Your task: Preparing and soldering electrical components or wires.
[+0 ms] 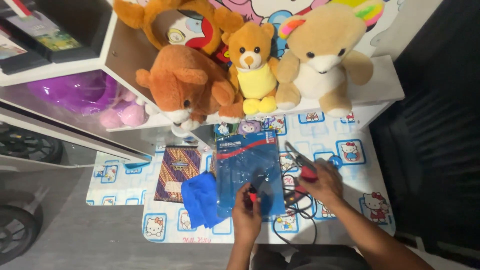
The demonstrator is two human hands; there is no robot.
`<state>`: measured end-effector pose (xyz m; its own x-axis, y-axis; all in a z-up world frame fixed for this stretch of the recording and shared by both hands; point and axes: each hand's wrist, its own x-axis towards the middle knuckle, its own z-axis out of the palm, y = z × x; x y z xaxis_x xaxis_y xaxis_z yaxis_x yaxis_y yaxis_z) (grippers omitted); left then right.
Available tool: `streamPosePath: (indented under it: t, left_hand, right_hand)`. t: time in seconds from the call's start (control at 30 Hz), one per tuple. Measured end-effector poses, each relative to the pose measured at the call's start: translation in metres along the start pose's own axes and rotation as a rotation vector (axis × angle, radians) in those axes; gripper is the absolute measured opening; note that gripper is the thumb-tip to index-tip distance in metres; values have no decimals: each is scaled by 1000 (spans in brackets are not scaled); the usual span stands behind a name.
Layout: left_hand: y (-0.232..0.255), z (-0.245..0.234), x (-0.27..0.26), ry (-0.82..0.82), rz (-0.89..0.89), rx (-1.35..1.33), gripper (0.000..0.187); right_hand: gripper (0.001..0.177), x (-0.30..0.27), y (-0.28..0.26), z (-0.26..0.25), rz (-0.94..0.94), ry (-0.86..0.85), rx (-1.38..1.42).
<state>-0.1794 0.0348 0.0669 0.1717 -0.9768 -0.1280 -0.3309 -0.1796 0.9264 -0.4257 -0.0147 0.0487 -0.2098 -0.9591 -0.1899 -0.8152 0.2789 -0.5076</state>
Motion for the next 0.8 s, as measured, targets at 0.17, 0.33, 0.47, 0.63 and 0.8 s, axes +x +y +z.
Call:
streamPosePath:
  t: [0.17, 0.33, 0.47, 0.63, 0.8]
  left_hand:
    - [-52, 15, 26, -110, -183, -774, 51]
    - [18, -16, 25, -178, -458, -939, 49]
    - [9, -18, 19, -281, -295, -1132, 45]
    - [41, -21, 2, -324, -184, -1268, 42]
    - [95, -29, -8, -426, -79, -1302, 45]
  right_hand:
    - [56, -15, 17, -3, 107, 21, -31]
    - [64, -24, 21, -6, 176, -12, -81]
    - [74, -30, 20, -6, -75, 200, -193]
    - [54, -61, -52, -40, -106, -80, 337]
    - [45, -69, -115, -96, -210, -484, 1092]
